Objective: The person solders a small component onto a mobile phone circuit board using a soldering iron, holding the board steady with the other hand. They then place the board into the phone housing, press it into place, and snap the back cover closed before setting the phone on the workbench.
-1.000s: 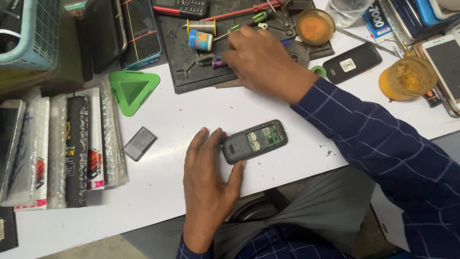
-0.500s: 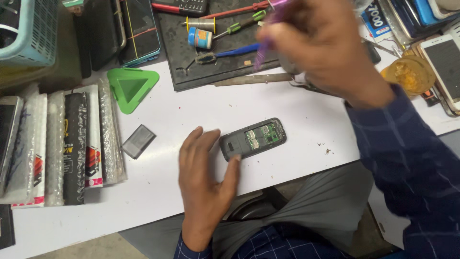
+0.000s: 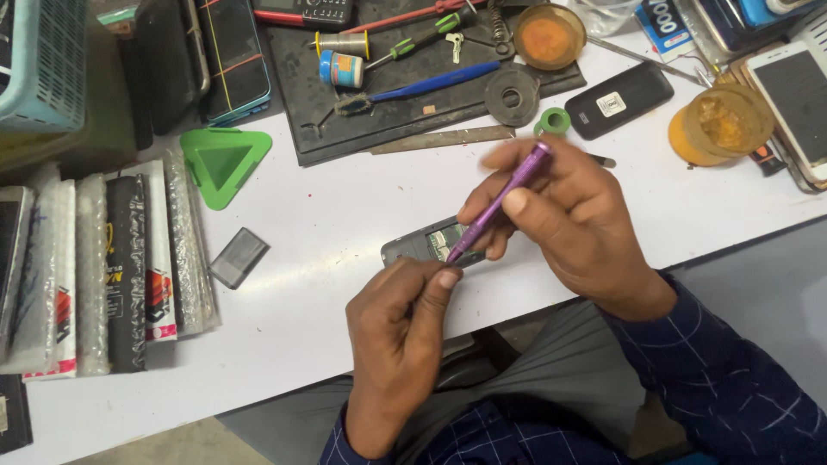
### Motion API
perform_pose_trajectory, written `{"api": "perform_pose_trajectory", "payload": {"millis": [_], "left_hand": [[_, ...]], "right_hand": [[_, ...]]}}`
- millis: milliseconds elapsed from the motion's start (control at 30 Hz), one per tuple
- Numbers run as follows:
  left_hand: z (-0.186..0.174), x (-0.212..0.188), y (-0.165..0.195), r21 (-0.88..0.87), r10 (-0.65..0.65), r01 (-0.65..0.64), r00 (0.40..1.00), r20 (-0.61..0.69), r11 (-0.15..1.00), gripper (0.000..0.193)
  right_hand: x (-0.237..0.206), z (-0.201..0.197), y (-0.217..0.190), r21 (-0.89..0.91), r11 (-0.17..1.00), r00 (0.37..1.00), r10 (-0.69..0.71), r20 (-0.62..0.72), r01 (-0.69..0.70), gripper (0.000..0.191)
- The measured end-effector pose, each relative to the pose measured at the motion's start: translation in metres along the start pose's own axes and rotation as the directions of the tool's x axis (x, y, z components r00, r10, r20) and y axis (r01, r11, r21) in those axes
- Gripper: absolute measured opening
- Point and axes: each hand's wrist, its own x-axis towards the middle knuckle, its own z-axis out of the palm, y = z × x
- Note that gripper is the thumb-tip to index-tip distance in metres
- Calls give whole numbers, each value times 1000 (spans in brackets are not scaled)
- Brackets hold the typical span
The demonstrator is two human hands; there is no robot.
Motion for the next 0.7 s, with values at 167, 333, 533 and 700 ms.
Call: {"api": "perform_pose_trajectory", "payload": {"millis": [167, 333, 533, 700], "left_hand": [[-1, -4, 4, 132, 64, -60, 998, -23, 989, 18], [-2, -7, 8, 193, 21, -10, 998, -57, 981, 14], [-14, -1, -11, 257, 64, -24, 987, -151, 966, 8], [-23, 2, -25, 13, 30, -28, 967, -252, 1000, 49]], "right_hand": [[-5, 2, 4, -49, 999, 995, -26, -99, 21, 19], [-10, -1, 4, 14, 999, 971, -32, -235, 37, 19], [-11, -21, 5, -26, 996, 945, -91, -314, 87, 19], [-18, -24, 8, -127, 986, 942, -143, -304, 109, 18]]}}
